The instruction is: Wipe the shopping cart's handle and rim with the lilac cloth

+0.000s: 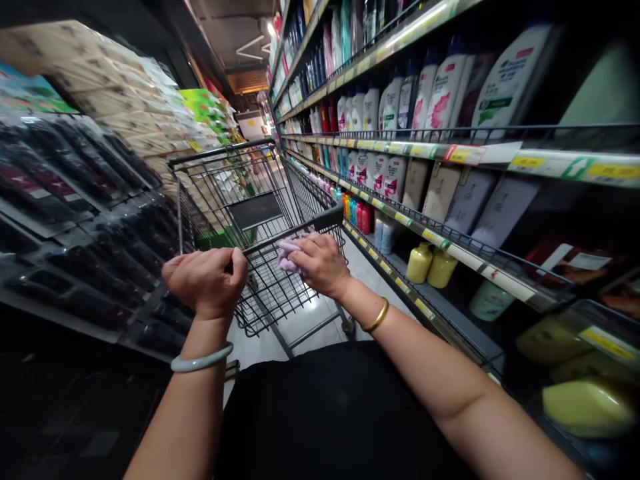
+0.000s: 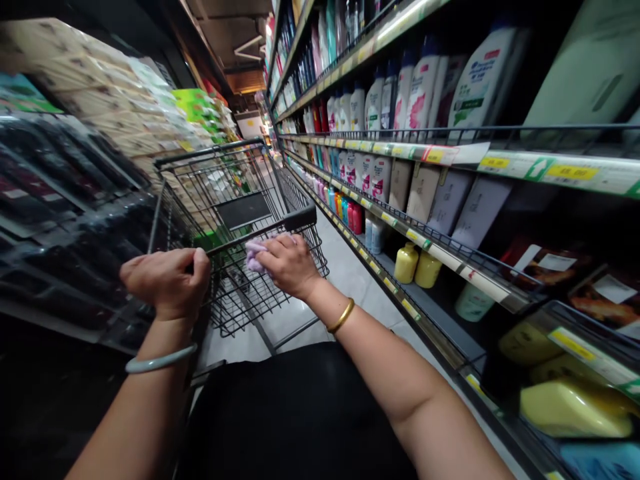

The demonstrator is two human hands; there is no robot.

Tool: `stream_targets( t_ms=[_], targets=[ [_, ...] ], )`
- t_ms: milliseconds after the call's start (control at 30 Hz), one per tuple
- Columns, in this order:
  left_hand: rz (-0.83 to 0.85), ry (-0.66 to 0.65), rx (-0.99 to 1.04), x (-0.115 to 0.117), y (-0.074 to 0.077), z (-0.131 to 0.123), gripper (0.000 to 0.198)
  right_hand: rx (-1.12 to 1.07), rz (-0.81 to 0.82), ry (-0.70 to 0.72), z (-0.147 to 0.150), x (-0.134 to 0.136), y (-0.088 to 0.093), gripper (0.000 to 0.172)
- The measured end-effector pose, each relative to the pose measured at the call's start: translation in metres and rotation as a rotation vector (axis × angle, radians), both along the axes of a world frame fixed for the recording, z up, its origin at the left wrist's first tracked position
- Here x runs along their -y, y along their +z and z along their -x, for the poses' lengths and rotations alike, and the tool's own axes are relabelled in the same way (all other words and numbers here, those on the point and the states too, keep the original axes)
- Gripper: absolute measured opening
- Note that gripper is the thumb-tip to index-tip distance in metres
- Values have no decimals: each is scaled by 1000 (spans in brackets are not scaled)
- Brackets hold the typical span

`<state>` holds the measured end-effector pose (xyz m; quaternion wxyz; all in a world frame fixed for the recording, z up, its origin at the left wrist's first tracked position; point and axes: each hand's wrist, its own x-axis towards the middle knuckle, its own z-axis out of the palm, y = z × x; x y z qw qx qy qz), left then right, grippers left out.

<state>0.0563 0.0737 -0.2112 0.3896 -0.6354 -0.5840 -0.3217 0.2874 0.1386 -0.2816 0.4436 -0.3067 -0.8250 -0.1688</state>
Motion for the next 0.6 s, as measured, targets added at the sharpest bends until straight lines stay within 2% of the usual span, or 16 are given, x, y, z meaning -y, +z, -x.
stream_targets(
  t_ms=[100, 200, 300, 367, 467, 533, 600],
  targets=[
    [-1, -8, 2, 6, 1, 10, 36, 34, -60, 13, 8, 4, -12, 22],
    [-6, -29, 6, 11, 3, 21, 36, 164, -137, 83, 8, 10, -21, 23],
    [3, -55, 4, 15, 3, 32, 37, 210, -192, 123, 5, 17, -17, 18],
    [4, -71, -1, 17, 3, 40, 36, 91, -146, 56, 4, 22, -4, 14],
    [0, -84, -6, 20, 1, 52, 35, -153, 3, -69, 12, 31, 16, 22],
    [3, -95, -11, 22, 1, 61, 35, -245, 82, -107, 23, 39, 17, 26],
    [11, -106, -18, 24, 2, 71, 37, -260, 119, -110, 35, 47, 5, 28]
  ],
)
